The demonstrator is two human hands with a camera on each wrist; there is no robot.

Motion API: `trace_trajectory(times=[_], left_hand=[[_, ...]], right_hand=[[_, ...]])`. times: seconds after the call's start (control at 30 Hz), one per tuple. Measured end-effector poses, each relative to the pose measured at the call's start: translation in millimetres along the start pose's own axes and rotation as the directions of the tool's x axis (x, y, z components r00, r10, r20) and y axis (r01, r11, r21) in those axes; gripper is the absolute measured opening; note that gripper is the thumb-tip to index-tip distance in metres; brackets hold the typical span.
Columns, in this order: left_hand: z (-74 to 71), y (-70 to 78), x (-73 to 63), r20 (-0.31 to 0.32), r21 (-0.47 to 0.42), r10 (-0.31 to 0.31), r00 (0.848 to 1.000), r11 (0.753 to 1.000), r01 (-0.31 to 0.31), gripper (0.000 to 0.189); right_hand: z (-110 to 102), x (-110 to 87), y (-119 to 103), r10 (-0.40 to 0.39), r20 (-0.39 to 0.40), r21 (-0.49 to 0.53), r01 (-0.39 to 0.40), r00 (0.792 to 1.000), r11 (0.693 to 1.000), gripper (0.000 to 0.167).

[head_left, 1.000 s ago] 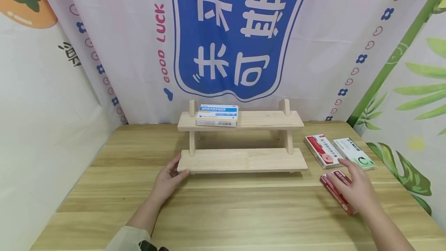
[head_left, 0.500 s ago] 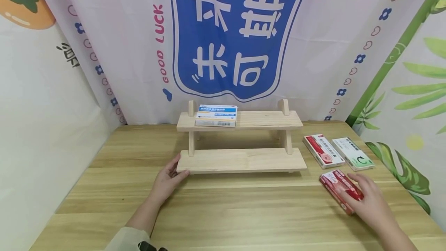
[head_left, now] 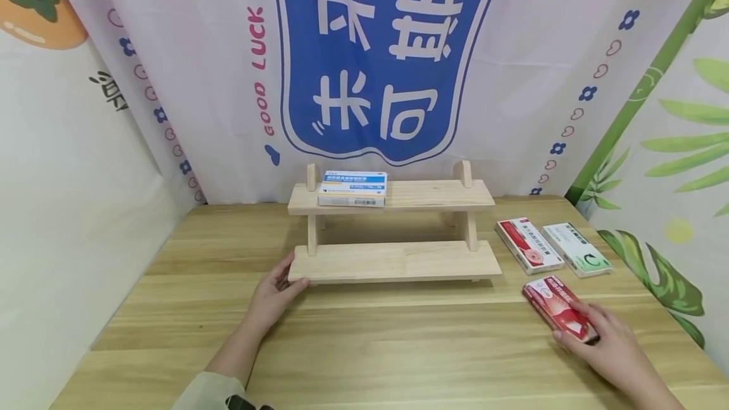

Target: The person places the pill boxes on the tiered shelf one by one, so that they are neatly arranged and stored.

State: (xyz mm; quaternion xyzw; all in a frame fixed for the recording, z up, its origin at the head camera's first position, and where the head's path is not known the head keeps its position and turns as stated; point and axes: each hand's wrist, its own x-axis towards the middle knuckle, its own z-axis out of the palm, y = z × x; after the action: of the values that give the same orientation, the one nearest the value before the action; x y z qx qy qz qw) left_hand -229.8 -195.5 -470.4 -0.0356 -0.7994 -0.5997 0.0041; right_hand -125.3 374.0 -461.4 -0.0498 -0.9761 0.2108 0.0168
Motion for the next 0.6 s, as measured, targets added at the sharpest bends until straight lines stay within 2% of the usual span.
trace_trajectory(times=[0.3, 0.6], left_hand=[[-1.0, 1.0, -0.3, 0.007, 0.012, 0.000, 1.000, 1.000, 0.000, 0.076], [-1.1, 1.2, 0.0, 0.008, 0.007, -0.010, 1.000, 1.000, 0.010, 0.076]], right_hand=[[-3.3, 0.8, -0.2, 0.034, 0.038, -0.044, -0.032, 0.999, 0.999, 0.092], [-5.8, -1.1, -1.1, 0.036, -0.007, 0.005, -0.036, 0.999, 0.999, 0.088]])
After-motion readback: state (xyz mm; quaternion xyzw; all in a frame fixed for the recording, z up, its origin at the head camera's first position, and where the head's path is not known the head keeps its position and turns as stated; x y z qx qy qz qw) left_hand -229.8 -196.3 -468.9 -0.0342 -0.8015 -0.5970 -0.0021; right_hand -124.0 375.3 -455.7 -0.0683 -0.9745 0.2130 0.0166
